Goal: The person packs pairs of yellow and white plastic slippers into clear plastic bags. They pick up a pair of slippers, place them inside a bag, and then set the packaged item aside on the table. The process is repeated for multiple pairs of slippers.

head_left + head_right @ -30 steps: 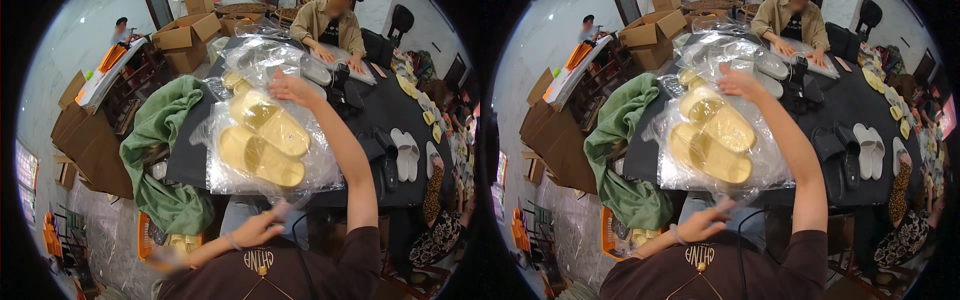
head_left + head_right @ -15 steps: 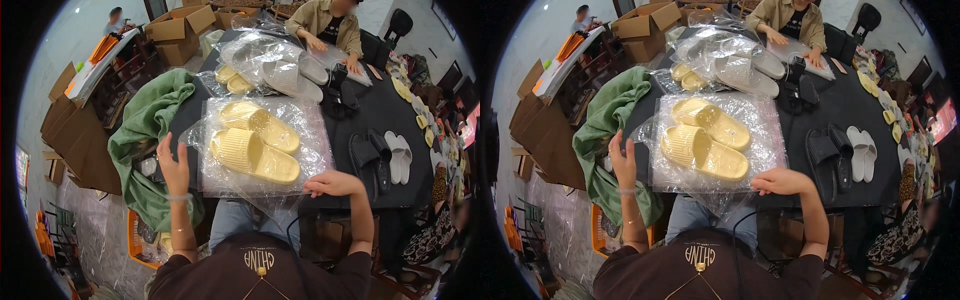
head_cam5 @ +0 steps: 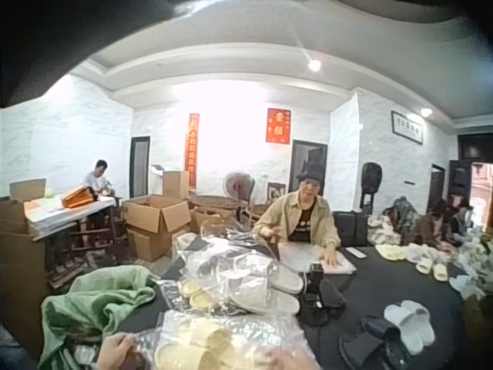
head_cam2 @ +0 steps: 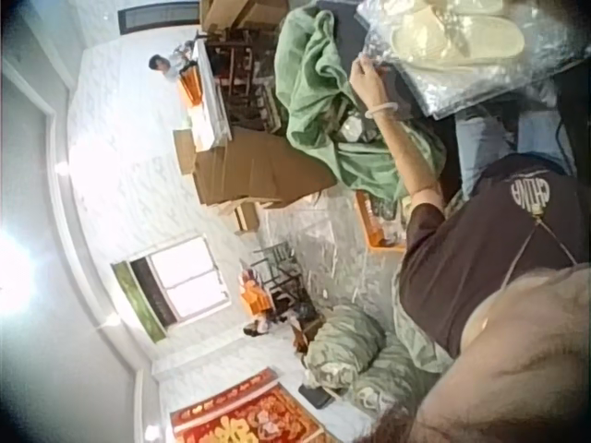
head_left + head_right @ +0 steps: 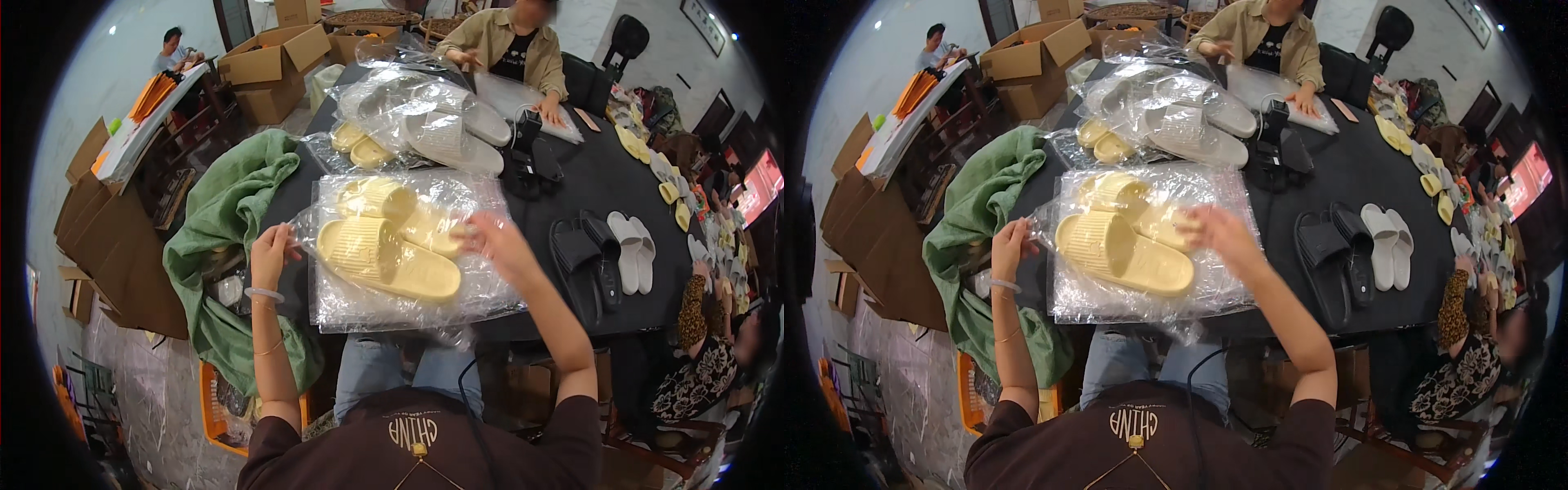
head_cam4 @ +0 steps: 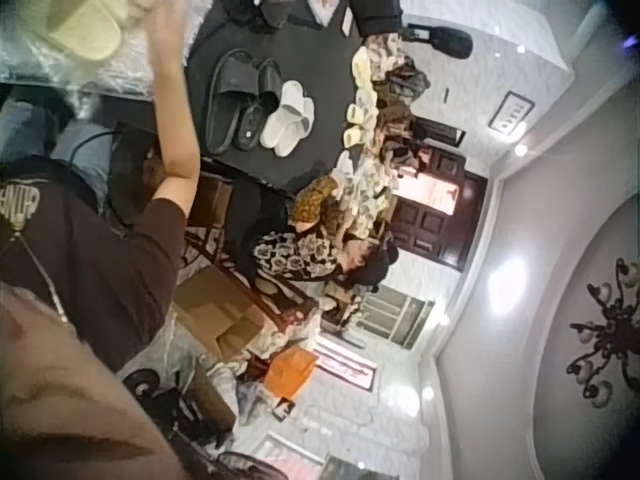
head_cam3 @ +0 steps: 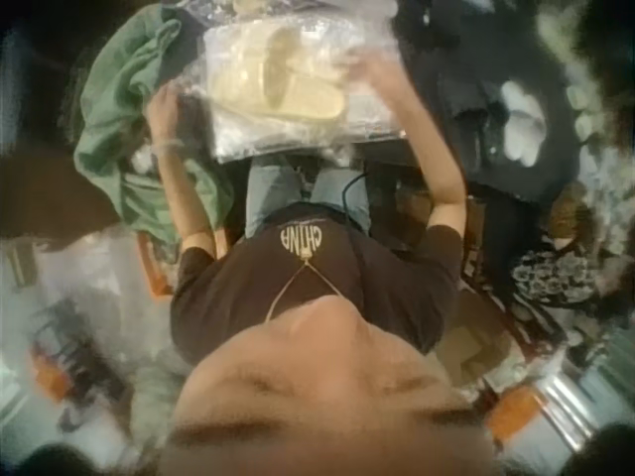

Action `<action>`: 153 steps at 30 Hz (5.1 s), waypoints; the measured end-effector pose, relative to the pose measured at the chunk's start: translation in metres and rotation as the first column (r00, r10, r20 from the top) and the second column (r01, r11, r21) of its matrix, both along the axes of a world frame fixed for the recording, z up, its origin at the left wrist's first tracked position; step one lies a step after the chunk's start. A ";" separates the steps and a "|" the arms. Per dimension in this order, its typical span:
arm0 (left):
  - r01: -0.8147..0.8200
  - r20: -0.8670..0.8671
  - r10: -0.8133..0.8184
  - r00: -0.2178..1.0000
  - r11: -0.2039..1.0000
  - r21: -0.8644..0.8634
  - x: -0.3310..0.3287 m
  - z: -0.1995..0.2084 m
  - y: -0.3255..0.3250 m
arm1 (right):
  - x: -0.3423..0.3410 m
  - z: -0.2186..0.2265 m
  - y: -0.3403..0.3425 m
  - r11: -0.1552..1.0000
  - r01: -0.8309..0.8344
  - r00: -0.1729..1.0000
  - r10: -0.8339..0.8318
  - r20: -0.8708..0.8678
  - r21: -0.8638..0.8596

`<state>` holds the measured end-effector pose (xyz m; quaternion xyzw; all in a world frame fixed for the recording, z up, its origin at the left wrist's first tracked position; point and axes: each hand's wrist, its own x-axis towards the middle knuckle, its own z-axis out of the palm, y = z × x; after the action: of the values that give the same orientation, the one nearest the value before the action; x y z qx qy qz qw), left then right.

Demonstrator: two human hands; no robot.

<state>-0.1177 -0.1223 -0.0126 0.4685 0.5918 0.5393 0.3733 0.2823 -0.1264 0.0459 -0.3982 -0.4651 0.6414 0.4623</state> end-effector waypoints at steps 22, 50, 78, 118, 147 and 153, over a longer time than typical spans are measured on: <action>0.137 0.076 -0.130 0.989 0.985 -0.102 0.073 -0.006 -0.114 | 0.072 -0.036 0.077 0.959 -0.218 0.972 0.197 -0.126 -0.180; 0.324 -0.751 -0.309 0.583 0.937 -0.134 0.040 -0.038 -0.051 | -0.079 -0.026 0.091 0.579 -0.795 0.127 -0.131 0.983 0.180; 0.315 -0.627 -0.179 0.759 0.942 0.113 0.041 -0.022 -0.078 | -0.035 0.118 0.029 0.545 -0.171 0.756 -0.461 0.464 0.821; 0.444 -0.880 -0.221 0.421 0.896 -0.013 0.050 -0.054 0.001 | -0.153 -0.090 0.028 0.850 -0.306 0.308 -0.337 0.890 0.428; 0.218 -0.943 -0.289 0.164 0.943 -0.251 0.067 -0.014 0.015 | 0.003 -0.110 0.034 0.872 -0.034 0.016 -0.489 0.872 0.489; 0.383 -0.979 -0.114 0.172 0.923 -0.041 0.087 -0.032 0.071 | -0.001 -0.108 0.033 0.862 -0.048 0.025 -0.504 0.864 0.504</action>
<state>-0.0308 -0.0518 -0.0448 0.8279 0.5459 0.1197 -0.0475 0.2813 -0.0939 -0.0617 -0.6915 -0.6971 -0.0011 0.1893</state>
